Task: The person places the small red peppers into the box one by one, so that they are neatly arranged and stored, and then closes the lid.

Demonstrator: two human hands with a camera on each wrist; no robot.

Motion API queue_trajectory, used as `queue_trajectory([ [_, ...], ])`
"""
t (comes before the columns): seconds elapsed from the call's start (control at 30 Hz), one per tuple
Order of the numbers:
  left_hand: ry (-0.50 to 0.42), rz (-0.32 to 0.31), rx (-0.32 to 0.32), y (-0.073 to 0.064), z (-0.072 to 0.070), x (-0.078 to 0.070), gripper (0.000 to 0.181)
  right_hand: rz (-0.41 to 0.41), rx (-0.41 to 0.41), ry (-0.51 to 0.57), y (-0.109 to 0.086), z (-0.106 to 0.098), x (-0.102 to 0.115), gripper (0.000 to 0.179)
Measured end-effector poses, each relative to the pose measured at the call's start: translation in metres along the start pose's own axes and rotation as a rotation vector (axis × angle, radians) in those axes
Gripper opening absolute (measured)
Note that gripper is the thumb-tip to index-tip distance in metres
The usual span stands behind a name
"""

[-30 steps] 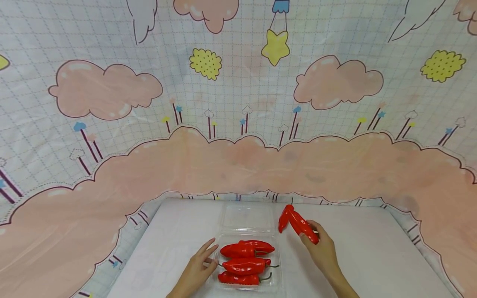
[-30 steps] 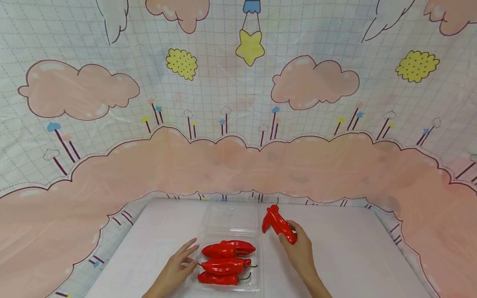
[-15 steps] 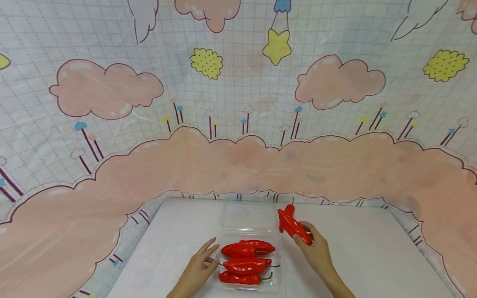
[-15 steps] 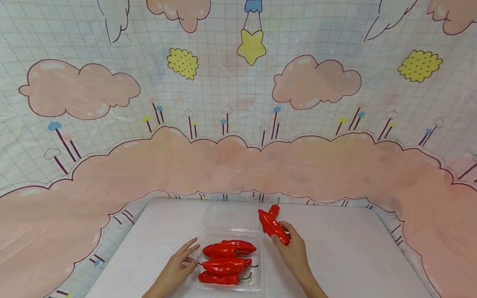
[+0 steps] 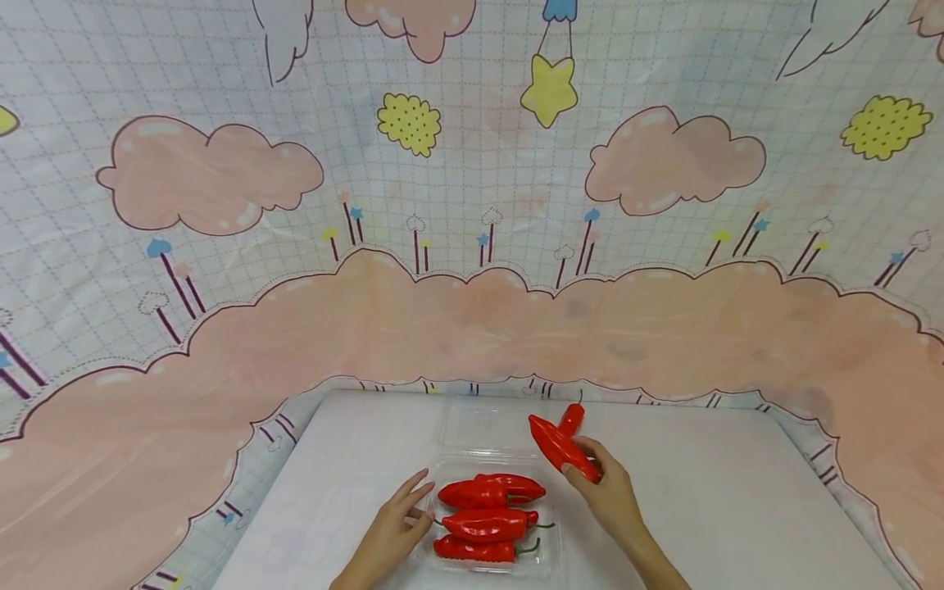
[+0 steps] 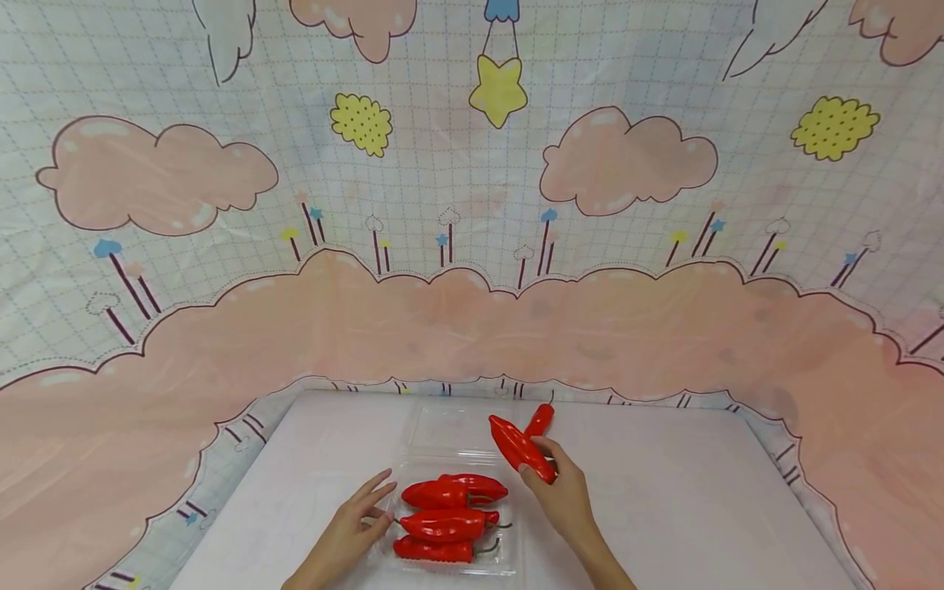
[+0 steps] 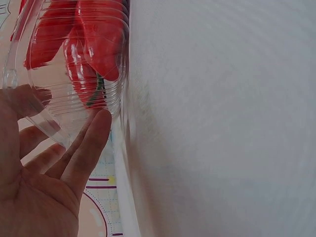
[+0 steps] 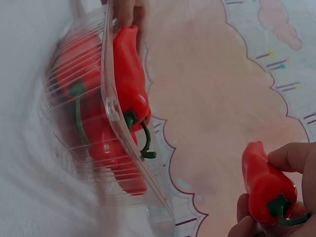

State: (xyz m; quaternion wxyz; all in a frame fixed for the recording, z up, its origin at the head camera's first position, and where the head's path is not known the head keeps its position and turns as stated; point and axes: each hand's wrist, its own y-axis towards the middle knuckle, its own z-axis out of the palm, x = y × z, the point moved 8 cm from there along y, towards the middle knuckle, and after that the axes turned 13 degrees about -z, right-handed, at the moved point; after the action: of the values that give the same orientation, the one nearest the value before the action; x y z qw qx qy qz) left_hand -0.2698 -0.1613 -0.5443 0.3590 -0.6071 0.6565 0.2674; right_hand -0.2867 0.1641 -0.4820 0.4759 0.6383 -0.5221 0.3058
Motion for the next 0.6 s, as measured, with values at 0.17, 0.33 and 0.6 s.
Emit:
queue_trajectory([
  [0.17, -0.001, 0.028, -0.006, -0.001, 0.000, -0.001, 0.049, -0.019, 0.005, 0.035, 0.001, 0.007, 0.001, 0.046],
  [0.33, -0.003, 0.034, -0.006, -0.001, 0.000, -0.001, 0.049, -0.008, 0.025, 0.059, 0.000, 0.014, 0.002, 0.046],
  [0.6, -0.003, 0.025, -0.003, -0.002, 0.000, -0.001, 0.049, -0.014, 0.064, 0.108, -0.001, 0.027, 0.004, 0.044],
])
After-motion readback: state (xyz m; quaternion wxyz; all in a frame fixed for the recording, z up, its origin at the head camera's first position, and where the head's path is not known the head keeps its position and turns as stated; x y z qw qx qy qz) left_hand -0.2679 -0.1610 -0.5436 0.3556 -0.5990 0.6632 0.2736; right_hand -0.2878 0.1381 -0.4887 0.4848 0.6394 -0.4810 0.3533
